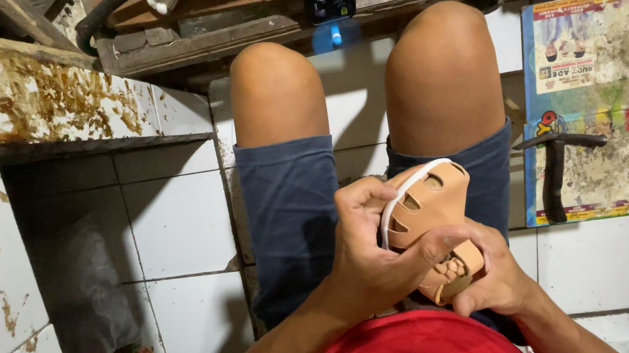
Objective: The person sits on the floor holding a sandal upper and heats a white rubber sole over a gas burner flame. They press the heated sole onto the sandal, then use a curved metal tool by hand to press and smooth the sole edges against the upper, working around the shoe before setting it aside.
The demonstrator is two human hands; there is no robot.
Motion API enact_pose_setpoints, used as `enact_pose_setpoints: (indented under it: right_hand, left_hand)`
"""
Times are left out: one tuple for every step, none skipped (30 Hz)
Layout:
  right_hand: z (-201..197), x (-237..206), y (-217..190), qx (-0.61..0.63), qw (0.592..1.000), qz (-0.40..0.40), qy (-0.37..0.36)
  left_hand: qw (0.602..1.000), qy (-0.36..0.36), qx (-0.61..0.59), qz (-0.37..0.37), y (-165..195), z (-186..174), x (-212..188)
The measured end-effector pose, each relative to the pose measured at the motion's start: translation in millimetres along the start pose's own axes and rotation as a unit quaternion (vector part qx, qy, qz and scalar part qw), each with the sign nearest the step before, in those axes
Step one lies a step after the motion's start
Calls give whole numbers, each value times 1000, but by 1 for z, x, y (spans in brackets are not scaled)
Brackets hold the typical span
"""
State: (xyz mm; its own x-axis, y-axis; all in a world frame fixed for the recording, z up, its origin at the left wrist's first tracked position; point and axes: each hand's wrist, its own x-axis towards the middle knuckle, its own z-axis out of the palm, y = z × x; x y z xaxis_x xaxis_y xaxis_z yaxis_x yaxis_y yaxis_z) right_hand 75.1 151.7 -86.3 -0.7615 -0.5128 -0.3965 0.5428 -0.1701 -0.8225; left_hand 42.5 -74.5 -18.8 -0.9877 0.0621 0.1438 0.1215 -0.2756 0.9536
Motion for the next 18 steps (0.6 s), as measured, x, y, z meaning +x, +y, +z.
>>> enact_pose_setpoints:
  right_hand:
    - [-1,0,1,-1,1000,-6,0]
    - [-1,-1,1,-5,1000,-9,-1]
    - [-1,-1,1,-7,1000,-11,-3]
    - [-1,0,1,-10,1000,-12,-4]
    - [0,0,0,-4,1000,-5,-2]
    - [1,1,-1,2,1000,1,-1]
    - [2,2,-3,7,1000,7,-1]
    - [4,2,-5,9,1000,5,-3]
    - [6,3,-7,10,1000,3,-5]
    - [7,4,-9,11,1000,1,-6]
    - [9,4,-11,14,1000,6,-8]
    - [11,5,-13,18,1000,13,-10]
    - [12,5,-15,22,999,20,-13]
    - [14,5,-16,19,999,21,-16]
    - [15,5,-18,16,999,24,-19]
    - [17,5,-19,13,999,28,-23]
    - [18,5,-21,6,999,27,-25]
    - [20,5,-23,-2,999,24,-29]
  left_hand:
    - [1000,1,5,-2,-1,0,0]
    - [1000,4,22,1,-1,-1,-1]
    - [999,7,39,2,-2,-1,-1]
    - [998,11,55,4,-2,-1,-1]
    - [999,19,47,4,-2,0,-2]
    - [999,26,38,6,-2,0,-2]
    - [999,34,30,8,-3,1,-3]
    - [999,34,13,-2,-3,1,-4]
    - [999,35,-5,-12,-4,1,-5]
    - [999,34,-23,-22,-5,1,-5]
    - [999,44,13,-17,-6,1,-6]
    - [997,54,48,-12,-7,1,-8]
    - [994,64,83,-9,-8,1,-9]
    - [993,76,72,-58,-9,1,-10]
    - [988,88,60,-109,-9,2,-11]
    - [981,100,48,-160,-9,4,-12]
    - [986,107,7,-132,-8,7,-13]
    - [988,112,-32,-100,-6,9,-12]
